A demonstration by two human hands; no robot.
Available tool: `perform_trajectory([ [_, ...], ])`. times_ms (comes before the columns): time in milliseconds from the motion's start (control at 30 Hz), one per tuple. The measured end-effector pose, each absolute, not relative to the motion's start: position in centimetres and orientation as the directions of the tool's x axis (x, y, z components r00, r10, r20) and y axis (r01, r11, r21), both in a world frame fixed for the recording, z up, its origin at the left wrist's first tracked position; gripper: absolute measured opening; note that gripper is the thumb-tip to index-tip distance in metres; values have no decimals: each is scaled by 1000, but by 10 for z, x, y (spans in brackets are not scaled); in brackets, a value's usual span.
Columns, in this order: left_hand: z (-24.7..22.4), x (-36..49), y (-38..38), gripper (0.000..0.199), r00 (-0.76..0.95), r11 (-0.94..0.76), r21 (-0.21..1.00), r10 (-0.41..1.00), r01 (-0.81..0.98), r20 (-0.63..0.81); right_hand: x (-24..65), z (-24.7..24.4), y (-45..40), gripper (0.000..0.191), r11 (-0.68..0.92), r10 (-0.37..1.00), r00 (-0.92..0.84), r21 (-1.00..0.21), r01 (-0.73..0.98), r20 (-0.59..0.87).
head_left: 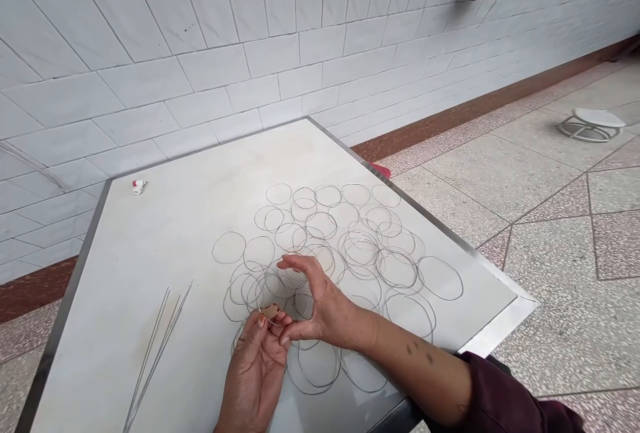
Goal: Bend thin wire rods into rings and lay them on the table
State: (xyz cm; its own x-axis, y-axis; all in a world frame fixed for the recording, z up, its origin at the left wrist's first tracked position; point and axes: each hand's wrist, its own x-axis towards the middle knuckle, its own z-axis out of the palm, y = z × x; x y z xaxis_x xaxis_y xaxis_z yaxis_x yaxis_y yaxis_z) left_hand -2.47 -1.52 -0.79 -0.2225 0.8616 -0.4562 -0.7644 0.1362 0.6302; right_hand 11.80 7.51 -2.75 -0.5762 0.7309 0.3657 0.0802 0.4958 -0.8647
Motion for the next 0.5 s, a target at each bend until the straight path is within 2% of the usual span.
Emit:
perform_trajectory([
  [167,-8,-25,-16,17,-222,152,643,859,-750,-461,118,-27,77,108,535,727,-559,-839,95,400],
  [367,-8,-25,-16,17,-213,157,645,863,-748,-458,119,-25,79,99,673,658,-541,-731,113,523],
  [500,-8,-27,-16,15,-191,165,663,882,-731,-430,119,-25,81,96,699,649,-530,-702,132,546],
])
